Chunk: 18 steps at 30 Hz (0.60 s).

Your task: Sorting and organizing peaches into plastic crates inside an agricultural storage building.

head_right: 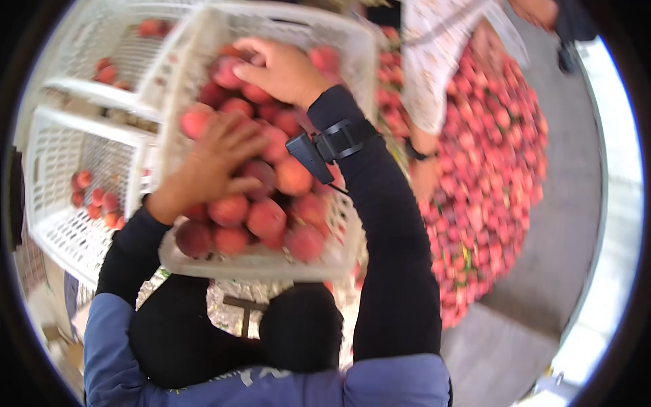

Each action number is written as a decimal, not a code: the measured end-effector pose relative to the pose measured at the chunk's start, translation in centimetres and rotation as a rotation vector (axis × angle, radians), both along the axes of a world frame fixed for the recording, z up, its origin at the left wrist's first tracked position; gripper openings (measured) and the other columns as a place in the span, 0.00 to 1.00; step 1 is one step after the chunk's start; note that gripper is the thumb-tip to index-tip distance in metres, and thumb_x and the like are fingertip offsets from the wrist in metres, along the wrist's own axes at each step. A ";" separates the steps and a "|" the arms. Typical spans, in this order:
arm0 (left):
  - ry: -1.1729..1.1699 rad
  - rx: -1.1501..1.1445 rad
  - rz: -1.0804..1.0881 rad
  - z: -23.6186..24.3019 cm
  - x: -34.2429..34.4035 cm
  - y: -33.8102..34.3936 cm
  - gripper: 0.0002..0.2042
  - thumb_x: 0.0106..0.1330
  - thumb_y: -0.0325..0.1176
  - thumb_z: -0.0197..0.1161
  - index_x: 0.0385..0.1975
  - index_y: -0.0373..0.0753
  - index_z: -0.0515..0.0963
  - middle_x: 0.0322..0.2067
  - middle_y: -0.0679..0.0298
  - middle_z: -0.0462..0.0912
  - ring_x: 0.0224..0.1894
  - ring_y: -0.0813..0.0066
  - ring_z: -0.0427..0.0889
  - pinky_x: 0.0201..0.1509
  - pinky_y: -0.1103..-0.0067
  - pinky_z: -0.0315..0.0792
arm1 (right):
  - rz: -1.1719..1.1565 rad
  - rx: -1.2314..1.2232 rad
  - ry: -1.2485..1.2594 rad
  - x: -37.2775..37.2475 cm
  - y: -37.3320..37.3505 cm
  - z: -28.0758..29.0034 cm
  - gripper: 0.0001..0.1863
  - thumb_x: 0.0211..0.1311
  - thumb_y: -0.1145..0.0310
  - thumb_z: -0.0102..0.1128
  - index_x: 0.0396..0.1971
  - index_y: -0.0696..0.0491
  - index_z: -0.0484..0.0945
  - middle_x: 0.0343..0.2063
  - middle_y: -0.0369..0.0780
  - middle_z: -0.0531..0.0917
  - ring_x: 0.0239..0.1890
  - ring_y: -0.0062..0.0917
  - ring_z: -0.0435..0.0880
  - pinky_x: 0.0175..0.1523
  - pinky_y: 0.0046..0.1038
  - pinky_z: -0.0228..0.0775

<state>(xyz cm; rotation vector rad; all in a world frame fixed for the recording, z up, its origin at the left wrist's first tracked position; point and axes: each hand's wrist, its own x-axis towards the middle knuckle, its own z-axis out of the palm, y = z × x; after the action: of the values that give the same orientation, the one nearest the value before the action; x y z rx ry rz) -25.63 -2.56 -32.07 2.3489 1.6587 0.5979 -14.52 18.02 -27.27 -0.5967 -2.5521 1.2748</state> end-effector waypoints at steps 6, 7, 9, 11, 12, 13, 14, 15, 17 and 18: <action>0.135 0.005 -0.034 1.2 0.5 0.3 0.35 0.56 0.48 0.66 0.66 0.45 0.68 0.64 0.56 0.69 0.69 0.48 0.60 0.73 0.53 0.49 | -0.597 -0.296 0.253 28.4 -8.9 3.6 0.22 0.75 0.64 0.47 0.61 0.62 0.68 0.57 0.44 0.77 0.59 0.29 0.77 0.62 0.29 0.69; 0.132 -0.010 -0.060 1.3 0.6 0.4 0.35 0.56 0.48 0.66 0.66 0.45 0.68 0.64 0.56 0.69 0.69 0.48 0.60 0.73 0.53 0.49 | -0.814 -0.337 0.252 32.7 -11.8 1.7 0.22 0.76 0.63 0.46 0.61 0.62 0.68 0.58 0.45 0.76 0.60 0.29 0.76 0.63 0.30 0.68; 0.183 -0.027 -0.043 1.5 0.8 0.7 0.36 0.57 0.47 0.65 0.68 0.45 0.66 0.65 0.55 0.67 0.70 0.48 0.58 0.74 0.52 0.48 | -1.316 -0.628 0.129 40.3 -19.4 -3.2 0.21 0.76 0.59 0.45 0.59 0.58 0.71 0.51 0.36 0.78 0.53 0.23 0.78 0.57 0.24 0.70; 0.215 -0.036 -0.067 1.5 0.9 0.7 0.36 0.57 0.46 0.65 0.68 0.46 0.65 0.65 0.55 0.67 0.71 0.49 0.57 0.74 0.52 0.47 | -1.705 -0.774 0.305 44.3 -29.5 -9.8 0.26 0.73 0.53 0.50 0.61 0.56 0.69 0.53 0.39 0.76 0.55 0.27 0.74 0.59 0.31 0.66; 0.237 -0.035 -0.065 1.6 1.0 0.8 0.36 0.57 0.46 0.64 0.69 0.46 0.64 0.66 0.55 0.66 0.72 0.49 0.56 0.74 0.52 0.47 | -1.935 -0.934 0.377 45.7 -34.9 -12.2 0.32 0.70 0.48 0.53 0.64 0.55 0.66 0.56 0.42 0.74 0.59 0.33 0.72 0.61 0.35 0.65; 0.261 -0.043 -0.079 1.7 1.0 0.8 0.36 0.59 0.45 0.63 0.69 0.45 0.64 0.67 0.55 0.65 0.72 0.49 0.54 0.74 0.53 0.46 | -2.108 -1.134 0.321 46.7 -38.9 -14.6 0.40 0.64 0.41 0.55 0.68 0.50 0.59 0.62 0.44 0.66 0.62 0.38 0.68 0.61 0.42 0.64; 0.279 -0.068 -0.099 1.7 1.2 0.8 0.36 0.59 0.45 0.63 0.69 0.45 0.64 0.67 0.55 0.65 0.72 0.49 0.54 0.74 0.53 0.46 | -2.259 -1.294 0.248 47.3 -42.1 -16.7 0.48 0.59 0.34 0.57 0.72 0.45 0.52 0.68 0.46 0.58 0.65 0.43 0.64 0.62 0.49 0.63; 0.269 -0.085 -0.090 1.8 1.2 0.8 0.35 0.59 0.44 0.63 0.69 0.45 0.64 0.68 0.56 0.64 0.73 0.49 0.54 0.75 0.53 0.45 | -2.219 -1.429 0.314 47.3 -44.1 -18.7 0.54 0.54 0.29 0.57 0.73 0.40 0.45 0.70 0.45 0.52 0.66 0.45 0.61 0.61 0.56 0.62; 0.258 -0.118 -0.083 1.9 1.4 0.9 0.35 0.60 0.41 0.61 0.70 0.44 0.62 0.69 0.57 0.62 0.73 0.49 0.52 0.75 0.55 0.44 | -2.202 -1.605 0.389 45.8 -45.2 -21.6 0.58 0.51 0.24 0.55 0.75 0.33 0.38 0.71 0.44 0.50 0.68 0.46 0.59 0.57 0.63 0.64; 0.275 -0.118 -0.104 1.8 1.5 1.0 0.35 0.60 0.41 0.61 0.70 0.44 0.62 0.69 0.57 0.62 0.73 0.49 0.52 0.75 0.55 0.44 | -2.097 -1.680 0.431 44.5 -44.3 -22.6 0.58 0.50 0.23 0.54 0.75 0.33 0.38 0.71 0.45 0.51 0.69 0.46 0.57 0.57 0.63 0.64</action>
<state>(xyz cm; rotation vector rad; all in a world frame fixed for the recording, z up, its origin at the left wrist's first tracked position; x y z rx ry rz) -24.12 -1.52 -30.23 2.4999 1.6121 0.1571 30.00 -26.27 -49.84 -1.7995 0.6485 1.4467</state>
